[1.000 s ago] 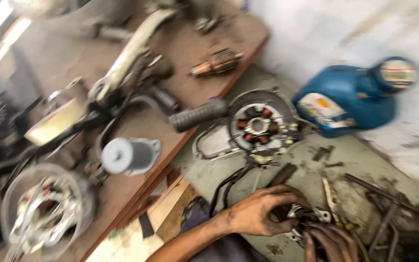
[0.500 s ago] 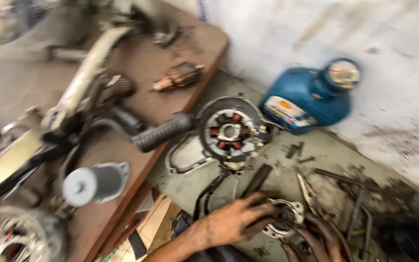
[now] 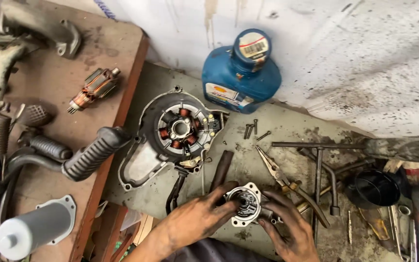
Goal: The person works on a disassembled motor component on a cluttered workbench. They use a small metal tool to manipulate parts inside the component, then handle a larger metal casing, and finally use a rag to wipe the component and their hands.
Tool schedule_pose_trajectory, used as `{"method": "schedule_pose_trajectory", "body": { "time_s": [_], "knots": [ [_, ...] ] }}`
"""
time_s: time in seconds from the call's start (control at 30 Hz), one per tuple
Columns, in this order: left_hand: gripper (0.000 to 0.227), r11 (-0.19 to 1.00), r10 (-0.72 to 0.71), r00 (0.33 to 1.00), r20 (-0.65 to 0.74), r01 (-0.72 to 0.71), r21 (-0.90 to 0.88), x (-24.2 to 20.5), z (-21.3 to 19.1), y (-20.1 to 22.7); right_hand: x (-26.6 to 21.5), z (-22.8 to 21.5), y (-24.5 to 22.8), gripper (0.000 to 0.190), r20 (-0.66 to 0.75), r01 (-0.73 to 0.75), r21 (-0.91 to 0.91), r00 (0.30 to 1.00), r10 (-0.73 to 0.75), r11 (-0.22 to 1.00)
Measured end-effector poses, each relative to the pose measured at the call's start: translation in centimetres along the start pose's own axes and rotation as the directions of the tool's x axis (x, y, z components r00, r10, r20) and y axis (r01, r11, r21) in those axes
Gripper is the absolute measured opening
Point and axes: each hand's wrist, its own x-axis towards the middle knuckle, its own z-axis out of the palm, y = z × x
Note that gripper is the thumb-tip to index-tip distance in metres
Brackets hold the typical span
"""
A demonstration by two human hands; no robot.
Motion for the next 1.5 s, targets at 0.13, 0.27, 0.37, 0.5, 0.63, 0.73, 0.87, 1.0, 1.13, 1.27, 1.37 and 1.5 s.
{"method": "schedule_pose_trajectory", "body": {
  "time_s": [0.13,0.27,0.37,0.5,0.63,0.73,0.87,1.0,1.13,1.27,1.37,1.5],
  "knots": [
    [0.043,1.0,0.031,0.999,0.035,-0.031,-0.004,0.3,-0.2,0.6,-0.1,-0.3,0.0,0.043,-0.015,0.04,0.036,0.999,-0.04,0.999],
    [0.035,0.993,-0.114,0.99,0.083,0.116,-0.017,1.3,-1.4,2.9,-0.1,-0.6,0.0,0.041,-0.006,-0.02,0.079,1.0,0.021,0.997],
    [0.03,0.998,-0.06,0.997,0.044,0.059,0.007,1.6,-0.9,3.1,-0.1,-1.0,0.0,0.041,-0.008,-0.034,0.107,0.999,0.035,0.994],
    [0.028,0.993,0.034,0.998,-0.057,-0.04,-0.111,2.3,-1.4,3.2,0.0,-1.4,0.4,0.042,0.006,0.011,0.109,1.0,-0.011,0.994],
    [0.028,0.984,0.081,0.991,-0.108,-0.097,-0.148,2.9,-1.0,3.1,0.1,-1.8,-0.1,0.042,0.005,-0.03,0.158,1.0,0.03,0.987],
    [0.025,0.996,0.045,0.997,-0.065,-0.05,-0.078,3.4,-0.1,2.9,0.5,-2.5,-1.0,0.042,-0.023,-0.054,0.171,0.998,0.059,0.984],
    [0.027,0.998,0.026,0.983,-0.184,-0.016,0.056,4.5,2.1,2.6,0.1,-3.3,-0.8,0.044,-0.09,0.043,0.127,0.995,-0.032,0.991],
    [0.029,0.982,0.104,0.968,-0.228,-0.064,0.178,4.9,2.7,2.6,-0.3,-2.9,0.1,0.045,-0.123,0.134,0.164,0.986,-0.115,0.977],
    [0.02,0.965,0.134,0.958,-0.253,-0.068,0.253,5.1,2.8,2.9,-0.5,-3.6,-0.1,0.043,-0.127,0.132,0.175,0.986,-0.111,0.976],
    [0.021,0.962,0.17,0.962,-0.216,-0.114,0.25,4.6,3.2,2.3,-0.9,-3.1,0.5,0.041,-0.099,0.137,0.187,0.988,-0.12,0.973],
    [0.023,0.965,0.134,0.973,-0.189,-0.085,0.247,4.9,3.0,2.2,-0.7,-3.2,0.4,0.041,-0.095,0.129,0.201,0.989,-0.112,0.971],
    [0.024,0.965,0.17,0.968,-0.184,-0.125,0.232,5.1,2.5,2.3,-0.6,-3.5,0.0,0.041,-0.088,0.114,0.191,0.991,-0.098,0.975]
  ]
}}
